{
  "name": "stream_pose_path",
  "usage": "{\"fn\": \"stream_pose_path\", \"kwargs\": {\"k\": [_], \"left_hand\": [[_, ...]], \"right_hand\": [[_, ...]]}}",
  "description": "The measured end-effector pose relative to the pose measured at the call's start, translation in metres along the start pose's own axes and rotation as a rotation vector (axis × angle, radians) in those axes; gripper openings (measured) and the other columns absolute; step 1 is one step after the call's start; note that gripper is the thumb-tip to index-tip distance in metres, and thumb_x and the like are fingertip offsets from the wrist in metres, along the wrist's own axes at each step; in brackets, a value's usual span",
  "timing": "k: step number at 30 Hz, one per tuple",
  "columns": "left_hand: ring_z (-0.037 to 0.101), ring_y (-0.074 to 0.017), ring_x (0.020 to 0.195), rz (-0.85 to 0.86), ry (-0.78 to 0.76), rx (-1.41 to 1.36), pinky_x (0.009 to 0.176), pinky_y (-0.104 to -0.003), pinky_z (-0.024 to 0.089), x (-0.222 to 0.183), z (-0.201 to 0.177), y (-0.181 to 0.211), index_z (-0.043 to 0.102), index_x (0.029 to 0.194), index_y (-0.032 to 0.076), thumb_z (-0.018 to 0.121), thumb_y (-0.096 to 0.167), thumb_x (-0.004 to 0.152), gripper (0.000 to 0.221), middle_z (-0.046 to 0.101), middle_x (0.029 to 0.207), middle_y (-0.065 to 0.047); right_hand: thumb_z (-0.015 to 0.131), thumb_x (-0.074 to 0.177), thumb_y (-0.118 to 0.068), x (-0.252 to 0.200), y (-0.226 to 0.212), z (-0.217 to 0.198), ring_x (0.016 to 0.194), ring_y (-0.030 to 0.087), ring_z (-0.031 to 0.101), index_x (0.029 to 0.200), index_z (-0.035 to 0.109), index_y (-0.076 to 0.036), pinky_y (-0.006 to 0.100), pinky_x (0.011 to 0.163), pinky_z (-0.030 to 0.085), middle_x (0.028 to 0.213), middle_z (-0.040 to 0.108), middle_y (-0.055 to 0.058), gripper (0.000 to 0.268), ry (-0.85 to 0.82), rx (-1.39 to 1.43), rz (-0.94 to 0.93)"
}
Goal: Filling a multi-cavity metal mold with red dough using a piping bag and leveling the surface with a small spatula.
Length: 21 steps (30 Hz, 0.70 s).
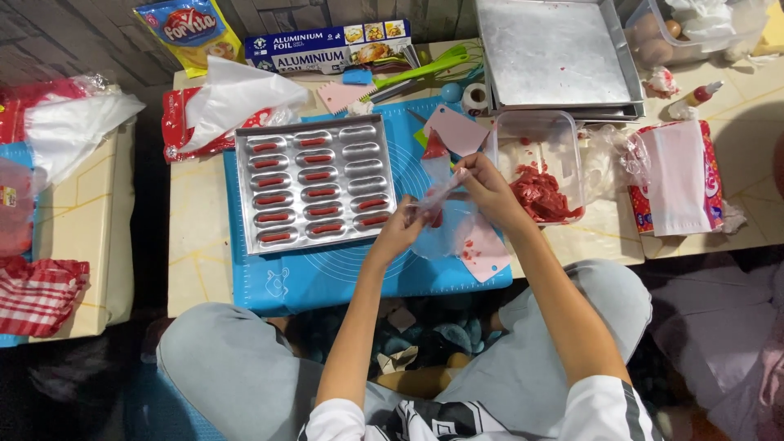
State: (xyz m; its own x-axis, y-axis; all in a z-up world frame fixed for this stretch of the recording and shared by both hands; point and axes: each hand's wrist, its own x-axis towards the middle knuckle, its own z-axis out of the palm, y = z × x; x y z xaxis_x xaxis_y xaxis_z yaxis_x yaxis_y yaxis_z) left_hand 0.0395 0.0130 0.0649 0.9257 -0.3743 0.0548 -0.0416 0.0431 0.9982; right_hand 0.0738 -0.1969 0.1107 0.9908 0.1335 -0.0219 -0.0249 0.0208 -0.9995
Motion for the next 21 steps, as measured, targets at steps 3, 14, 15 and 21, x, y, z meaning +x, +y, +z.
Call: {"fn": "stream_pose_path", "kwargs": {"k": [3,14,15,21], "left_hand": [[0.069,-0.0431,0.1,-0.182,0.0,0.262,0.089,-0.053,0.052,0.011,-0.014,-0.024,0.049,0.11,0.017,0.043,0.029,0.109,0.014,0.065,0.091,-0.027],[0.071,-0.0155,0.084,-0.111,0.206,-0.886,0.074,-0.036,0.062,0.031,-0.007,0.023,0.055,0.097,0.018,0.057,0.036,0.105,0.02,0.067,0.09,-0.001],[0.071,-0.0131,0.085,-0.067,0.202,-0.939,0.074,-0.032,0.062,0.036,-0.006,0.018,0.053,0.097,0.018,0.056,0.036,0.106,0.02,0.066,0.089,0.001],[0.05,-0.0047,0.049,-0.198,0.294,-0.942,0.04,-0.014,0.043,0.058,-0.007,0.027,0.048,0.098,0.017,0.061,0.022,0.101,0.014,0.05,0.069,0.004]], "right_hand": [[0.047,0.109,-0.013,0.004,0.012,-0.009,0.081,0.009,0.062,0.12,0.054,-0.006,0.032,0.076,0.061,0.083,0.06,0.002,0.014,0.0,-0.087,-0.035],[0.069,0.097,-0.023,-0.025,-0.05,0.017,0.1,0.046,0.068,0.126,0.052,-0.006,0.053,0.086,0.054,0.101,0.068,0.027,0.038,-0.12,-0.524,-0.083],[0.072,0.095,-0.026,-0.027,-0.054,0.019,0.104,0.053,0.066,0.128,0.05,-0.006,0.058,0.085,0.053,0.107,0.068,0.031,0.045,-0.121,-0.638,-0.087],[0.068,0.092,-0.016,-0.023,-0.059,0.009,0.107,0.056,0.062,0.134,0.051,-0.011,0.062,0.095,0.05,0.107,0.066,0.033,0.046,-0.137,-0.791,0.015]]}}
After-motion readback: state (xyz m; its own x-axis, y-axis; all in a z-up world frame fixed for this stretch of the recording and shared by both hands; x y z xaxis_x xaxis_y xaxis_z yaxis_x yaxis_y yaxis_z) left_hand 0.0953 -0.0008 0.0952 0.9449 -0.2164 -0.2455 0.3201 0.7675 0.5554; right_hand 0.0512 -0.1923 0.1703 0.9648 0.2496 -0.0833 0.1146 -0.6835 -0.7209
